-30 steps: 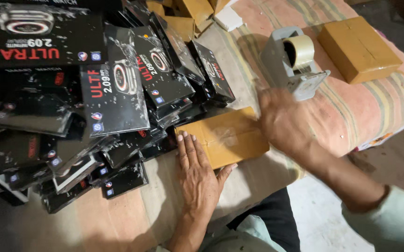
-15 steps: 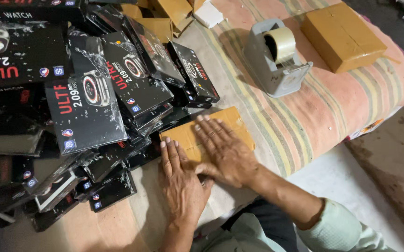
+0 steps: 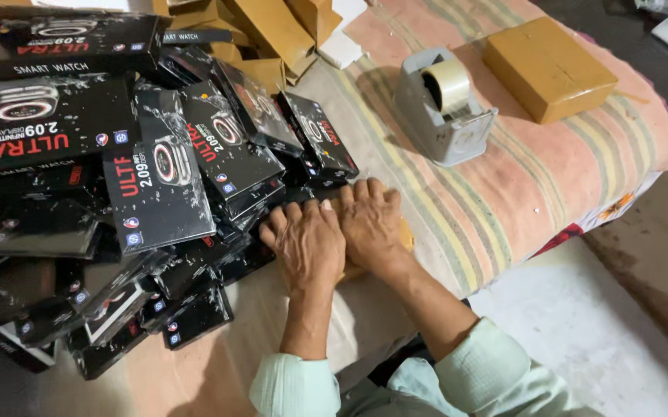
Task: The person places small black product boxes into larger brown cardboard boxes, closes the flaps, and seals them with clear packing tape using a tape dispenser. The sealed boxes are set aside on the table.
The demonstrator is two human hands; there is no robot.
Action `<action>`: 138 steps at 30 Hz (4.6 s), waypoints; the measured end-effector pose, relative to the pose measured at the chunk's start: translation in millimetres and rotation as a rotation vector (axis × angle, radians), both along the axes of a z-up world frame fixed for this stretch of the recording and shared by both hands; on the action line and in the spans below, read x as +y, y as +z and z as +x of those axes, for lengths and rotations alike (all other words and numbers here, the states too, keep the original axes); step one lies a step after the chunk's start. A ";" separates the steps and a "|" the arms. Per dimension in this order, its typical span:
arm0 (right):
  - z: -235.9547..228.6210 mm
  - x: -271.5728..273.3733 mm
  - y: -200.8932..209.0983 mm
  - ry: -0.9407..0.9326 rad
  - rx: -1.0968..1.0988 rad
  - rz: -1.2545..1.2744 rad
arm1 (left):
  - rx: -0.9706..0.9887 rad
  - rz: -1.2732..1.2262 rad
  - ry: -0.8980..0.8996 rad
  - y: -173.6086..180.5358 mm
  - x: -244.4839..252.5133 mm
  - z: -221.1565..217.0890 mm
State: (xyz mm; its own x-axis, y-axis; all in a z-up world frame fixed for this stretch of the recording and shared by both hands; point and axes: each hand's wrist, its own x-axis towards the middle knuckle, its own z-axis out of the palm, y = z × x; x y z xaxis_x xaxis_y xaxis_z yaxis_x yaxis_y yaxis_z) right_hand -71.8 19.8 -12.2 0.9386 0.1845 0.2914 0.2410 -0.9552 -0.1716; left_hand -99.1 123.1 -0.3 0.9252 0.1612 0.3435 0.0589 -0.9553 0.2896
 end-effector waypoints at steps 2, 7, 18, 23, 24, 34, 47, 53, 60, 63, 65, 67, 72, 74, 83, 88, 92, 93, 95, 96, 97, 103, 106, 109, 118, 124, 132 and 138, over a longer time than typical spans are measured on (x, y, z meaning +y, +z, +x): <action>-0.1 -1.0 0.7 -0.033 0.019 -0.042 | -0.047 0.017 -0.004 -8.4 2.0 -0.9; -4.7 -4.5 -0.2 -0.045 -0.023 -0.050 | 0.051 0.019 0.076 -16.2 1.9 -5.7; -2.4 -8.2 0.6 -0.129 0.105 0.046 | 0.077 0.057 0.041 -12.0 11.2 1.6; 2.9 -7.6 2.7 -0.135 0.046 0.034 | 0.119 0.012 0.032 -10.6 6.4 9.8; 0.3 -6.3 0.1 -0.120 0.081 0.046 | 0.108 0.032 0.032 -12.3 8.0 5.9; 2.0 -5.6 5.4 0.175 -0.044 -0.040 | 0.010 -0.010 -0.101 -21.1 17.1 4.0; 12.9 -9.2 -10.4 0.264 -0.075 -0.053 | 0.061 -0.036 -0.078 -26.6 20.0 8.9; 7.5 5.1 -10.0 0.041 -0.209 -0.074 | 0.048 -0.032 -0.022 -30.9 18.4 16.8; 10.1 -2.0 -7.2 0.027 -0.059 0.018 | 0.012 0.024 -0.018 -26.1 17.5 12.6; 2.6 -1.6 -5.3 0.001 -0.032 0.014 | 0.093 -0.003 -0.007 -16.5 16.2 2.0; -10.1 -5.5 -2.4 0.012 -0.069 -0.011 | 0.074 -0.054 -0.045 -11.5 13.5 -12.3; -23.2 -8.6 2.1 0.045 -0.160 -0.071 | 0.010 -0.044 -0.093 -9.1 13.7 -27.5; -50.0 -33.8 9.9 0.233 -0.086 -0.100 | -0.083 0.011 -0.306 -14.8 28.6 -61.3; -47.7 -46.3 14.6 0.351 -0.010 -0.071 | -0.125 -0.071 -0.460 -12.6 43.5 -67.3; -28.8 -73.5 16.3 0.563 -0.025 -0.260 | 0.053 -0.073 -0.464 -13.2 38.7 -64.0; -23.8 -95.4 15.8 0.767 0.176 0.025 | 0.032 -0.107 -0.509 -19.4 53.2 -74.0; -23.6 -90.1 19.9 0.777 0.210 0.224 | 0.046 -0.125 -0.379 -13.8 36.4 -71.4; -24.2 -85.3 20.8 0.764 0.161 0.260 | 0.076 -0.102 -0.302 -12.2 26.1 -67.7; -26.7 -62.3 14.9 0.401 0.191 0.072 | 0.091 -0.054 -0.227 -10.2 7.2 -57.5; -27.8 -50.2 10.5 0.217 0.209 -0.020 | 0.104 -0.031 -0.191 -10.0 2.0 -52.7; -25.5 -42.9 7.7 0.189 0.151 -0.019 | 0.093 0.000 -0.164 -9.9 1.0 -47.0; 0.4 -22.9 -0.2 0.000 0.180 0.031 | 0.132 -0.031 -0.100 -6.6 9.8 -12.5; 14.3 -23.1 0.9 -0.057 0.183 0.020 | 0.200 -0.042 -0.052 -4.8 15.5 -0.5; 24.8 -29.2 0.2 -0.104 0.167 0.044 | 0.113 -0.011 -0.015 -8.1 19.5 7.4; 14.3 -56.3 6.3 -0.151 0.355 0.521 | 0.113 -0.127 -0.161 -0.9 41.4 -5.2; -15.1 -63.4 25.8 0.114 -0.011 0.704 | 0.173 -0.131 -0.351 48.0 69.2 -36.6; -24.8 -79.5 25.3 0.460 -0.454 0.562 | -0.297 0.083 -0.236 24.8 34.3 -81.4; -75.2 -85.0 3.5 0.311 -0.305 0.442 | -0.224 -0.105 -0.255 -7.9 20.1 -112.7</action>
